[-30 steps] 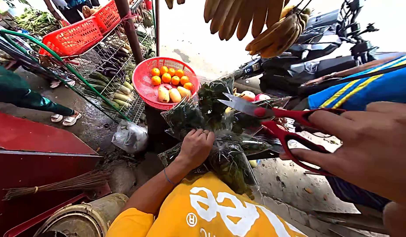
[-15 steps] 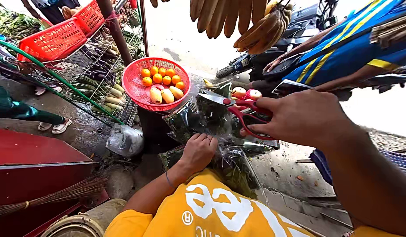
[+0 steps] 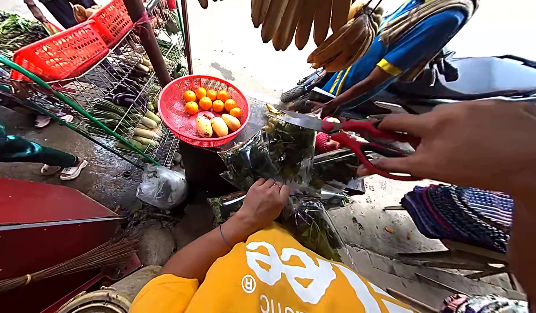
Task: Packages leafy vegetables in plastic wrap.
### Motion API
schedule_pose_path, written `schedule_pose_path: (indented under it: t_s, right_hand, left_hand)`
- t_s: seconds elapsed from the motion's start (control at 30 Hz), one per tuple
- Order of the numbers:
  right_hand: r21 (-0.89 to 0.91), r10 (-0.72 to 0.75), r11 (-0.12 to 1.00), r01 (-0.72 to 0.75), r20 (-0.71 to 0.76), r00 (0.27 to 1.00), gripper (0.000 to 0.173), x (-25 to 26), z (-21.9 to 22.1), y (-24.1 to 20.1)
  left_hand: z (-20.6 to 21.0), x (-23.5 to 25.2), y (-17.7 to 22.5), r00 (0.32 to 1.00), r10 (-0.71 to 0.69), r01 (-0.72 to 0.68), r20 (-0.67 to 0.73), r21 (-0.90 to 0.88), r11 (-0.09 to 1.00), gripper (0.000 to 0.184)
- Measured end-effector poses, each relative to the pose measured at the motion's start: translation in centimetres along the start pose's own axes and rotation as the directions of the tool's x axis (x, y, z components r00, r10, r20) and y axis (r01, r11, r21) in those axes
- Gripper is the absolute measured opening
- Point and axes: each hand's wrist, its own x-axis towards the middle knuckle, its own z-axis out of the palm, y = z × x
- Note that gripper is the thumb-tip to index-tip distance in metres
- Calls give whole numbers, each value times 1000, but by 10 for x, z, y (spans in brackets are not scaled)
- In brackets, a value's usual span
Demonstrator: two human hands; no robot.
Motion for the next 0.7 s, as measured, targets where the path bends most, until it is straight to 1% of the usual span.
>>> schedule_pose_path:
  t_s: [0.07, 0.17, 0.27, 0.37, 0.43, 0.5, 0.57, 0.63, 0.7]
  right_hand:
    - [-61, -7, 998, 16, 135, 991, 52, 24, -22, -7]
    - [-144, 13, 989, 35, 314, 949, 58, 51, -48, -25]
    - [-210, 59, 977, 27, 394, 917, 64, 66, -60, -39]
    - [-227, 59, 973, 35, 396, 916, 60, 74, -65, -46]
    - [-220, 37, 974, 51, 376, 926, 51, 77, -64, -45]
    - [-202, -1, 977, 73, 338, 941, 36, 79, -63, -42]
    - [-177, -42, 979, 97, 291, 956, 25, 80, -63, -39]
    - [-168, -56, 981, 101, 257, 965, 20, 80, -64, -35]
    - [-147, -71, 984, 103, 209, 975, 21, 76, -62, -24]
  left_hand:
    - [0, 1, 3, 1000, 24, -24, 18, -25, 999, 11]
    - [1, 1, 6, 998, 51, -50, 24, -48, 998, 13]
    - [1, 0, 7, 998, 69, -68, 11, -56, 996, 13]
    - [0, 0, 4, 998, 66, -64, 23, -93, 994, 13]
    - [0, 0, 2, 998, 64, -62, 19, -96, 993, 13]
    - [0, 1, 0, 998, 67, -66, 11, -92, 994, 13]
    - [1, 2, -1, 998, 69, -68, 6, -93, 993, 13]
    - [1, 2, -2, 998, 69, -69, 2, -95, 993, 13]
    - [2, 3, -4, 998, 68, -67, 4, -93, 993, 12]
